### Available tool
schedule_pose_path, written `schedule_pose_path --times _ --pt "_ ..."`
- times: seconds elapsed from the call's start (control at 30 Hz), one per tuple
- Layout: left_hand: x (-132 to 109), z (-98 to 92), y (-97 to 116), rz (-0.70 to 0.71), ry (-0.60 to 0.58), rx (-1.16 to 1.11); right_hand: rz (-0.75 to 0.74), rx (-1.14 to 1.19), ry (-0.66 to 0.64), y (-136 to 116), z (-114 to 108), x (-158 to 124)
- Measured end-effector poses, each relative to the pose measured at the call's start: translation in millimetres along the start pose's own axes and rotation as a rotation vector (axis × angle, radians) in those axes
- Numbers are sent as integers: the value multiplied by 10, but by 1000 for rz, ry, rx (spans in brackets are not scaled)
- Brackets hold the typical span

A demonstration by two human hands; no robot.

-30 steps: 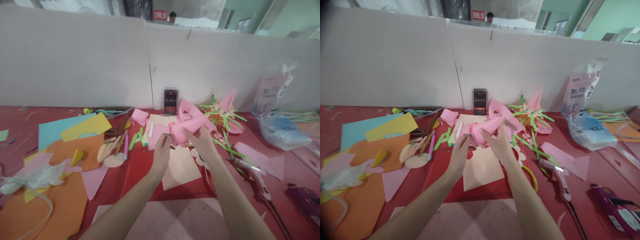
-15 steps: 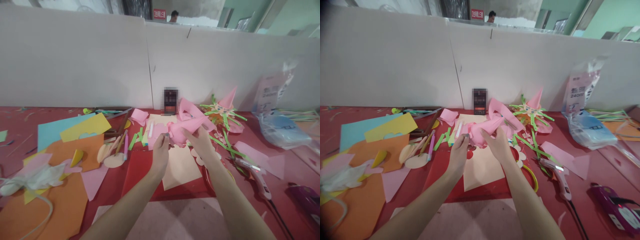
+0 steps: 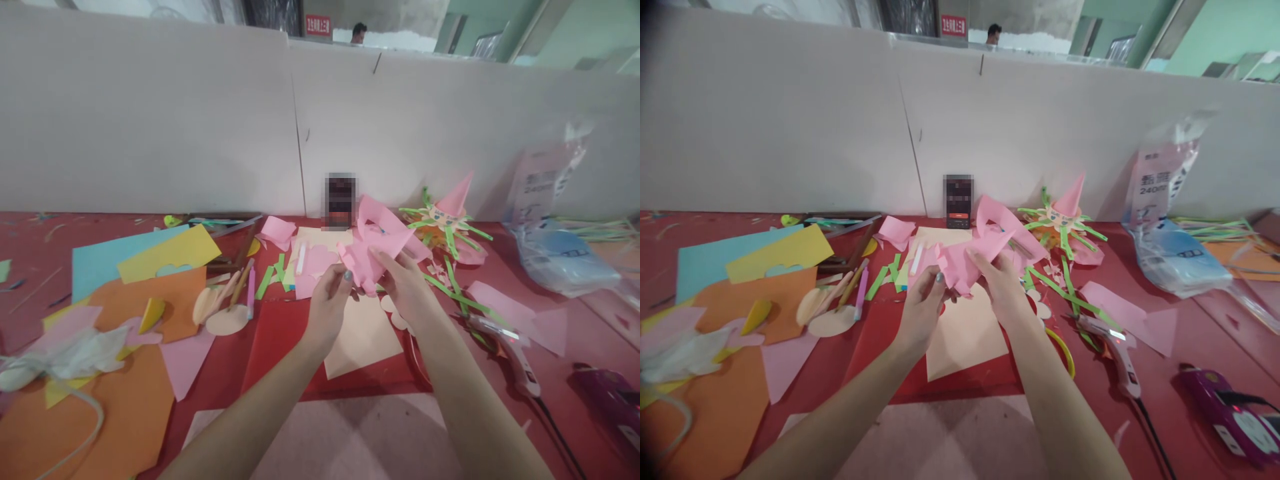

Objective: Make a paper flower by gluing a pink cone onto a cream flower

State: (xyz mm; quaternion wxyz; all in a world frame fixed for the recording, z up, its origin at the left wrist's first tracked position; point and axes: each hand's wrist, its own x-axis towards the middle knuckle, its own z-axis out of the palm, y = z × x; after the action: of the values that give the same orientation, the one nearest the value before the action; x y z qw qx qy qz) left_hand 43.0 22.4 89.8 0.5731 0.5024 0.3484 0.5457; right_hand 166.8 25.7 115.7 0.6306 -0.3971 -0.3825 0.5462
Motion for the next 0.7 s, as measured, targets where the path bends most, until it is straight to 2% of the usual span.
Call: schedule_pose_path --times 0.17,0.5,0.7 --pt "-11 -1 33 -19 2 78 -26 -61 25 -38 24 -18" --pt "-23 14 33 -34 95 170 -125 -210 123 -55 125 -25" --pt "-12 7 41 -32 112 232 -194 -277 131 -35 110 -11"
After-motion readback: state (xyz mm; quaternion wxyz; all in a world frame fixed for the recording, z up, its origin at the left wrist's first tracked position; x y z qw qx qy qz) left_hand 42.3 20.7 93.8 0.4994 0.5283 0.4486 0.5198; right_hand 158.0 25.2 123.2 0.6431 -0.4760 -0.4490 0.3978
